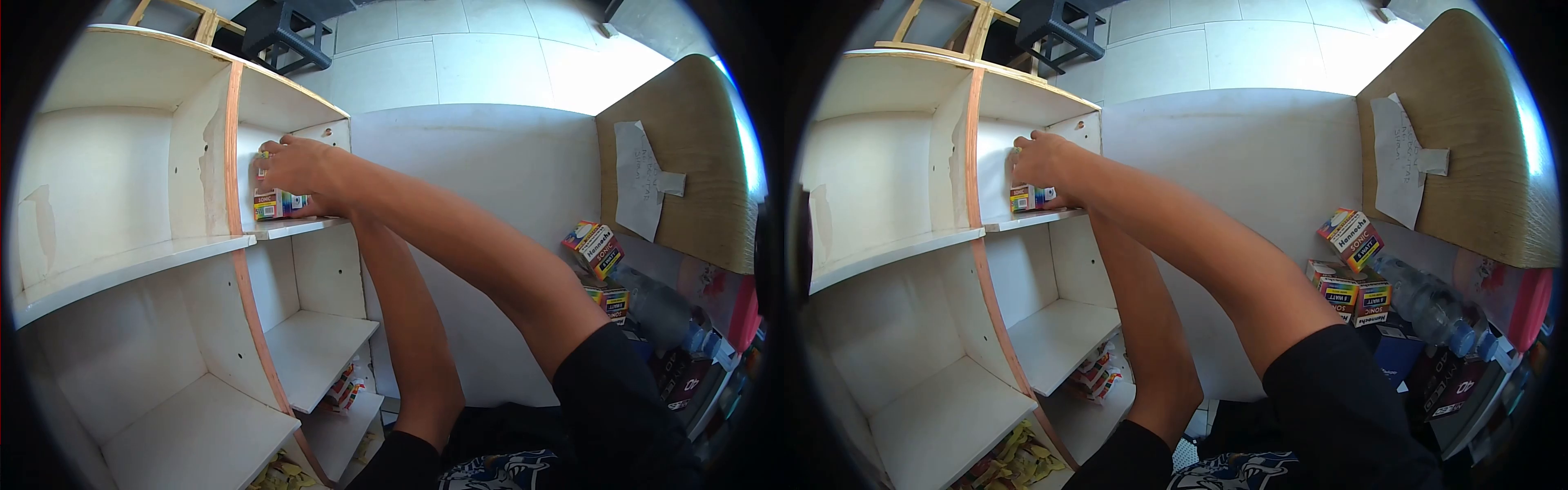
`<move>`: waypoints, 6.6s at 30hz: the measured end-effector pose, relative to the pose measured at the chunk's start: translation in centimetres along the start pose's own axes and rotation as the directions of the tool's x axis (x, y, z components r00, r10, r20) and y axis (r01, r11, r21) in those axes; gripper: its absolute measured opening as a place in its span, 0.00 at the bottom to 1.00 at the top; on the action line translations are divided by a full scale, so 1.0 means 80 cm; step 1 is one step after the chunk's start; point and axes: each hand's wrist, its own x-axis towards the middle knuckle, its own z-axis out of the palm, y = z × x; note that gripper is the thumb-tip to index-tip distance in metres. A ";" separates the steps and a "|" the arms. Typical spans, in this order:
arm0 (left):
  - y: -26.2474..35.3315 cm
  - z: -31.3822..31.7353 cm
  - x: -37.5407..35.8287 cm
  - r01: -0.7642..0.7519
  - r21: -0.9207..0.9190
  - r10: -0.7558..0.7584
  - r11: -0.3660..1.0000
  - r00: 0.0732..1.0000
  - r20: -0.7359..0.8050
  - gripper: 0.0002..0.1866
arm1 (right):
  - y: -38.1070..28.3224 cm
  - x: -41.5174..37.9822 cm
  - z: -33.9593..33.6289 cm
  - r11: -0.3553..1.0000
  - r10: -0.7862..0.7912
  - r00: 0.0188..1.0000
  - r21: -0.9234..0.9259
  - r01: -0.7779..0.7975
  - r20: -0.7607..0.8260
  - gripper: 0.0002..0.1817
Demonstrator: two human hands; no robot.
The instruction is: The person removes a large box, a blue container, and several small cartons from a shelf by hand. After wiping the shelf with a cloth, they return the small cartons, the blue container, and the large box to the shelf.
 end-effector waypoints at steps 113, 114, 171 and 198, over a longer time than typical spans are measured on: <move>0.068 -0.240 -0.905 -0.351 0.870 -0.937 0.346 -0.081 0.340 0.24 | -0.446 -0.850 -0.577 0.240 0.668 -0.004 0.221 -0.945 -0.744 0.12; 0.040 -0.240 -0.917 -0.390 0.842 -0.916 0.373 -0.011 0.401 0.24 | -0.431 -0.865 -0.584 0.220 0.693 0.019 0.186 -0.958 -0.721 0.16; 0.279 -0.126 -0.865 0.316 0.740 -0.798 0.594 0.112 0.592 0.13 | -0.508 -0.731 -0.633 0.500 0.863 0.427 0.570 -0.652 -0.268 0.35; 0.310 -0.060 -0.836 -0.503 0.637 -0.650 0.585 0.180 0.739 0.16 | -0.501 -0.678 -0.653 0.540 0.496 0.787 0.579 -0.611 0.367 0.23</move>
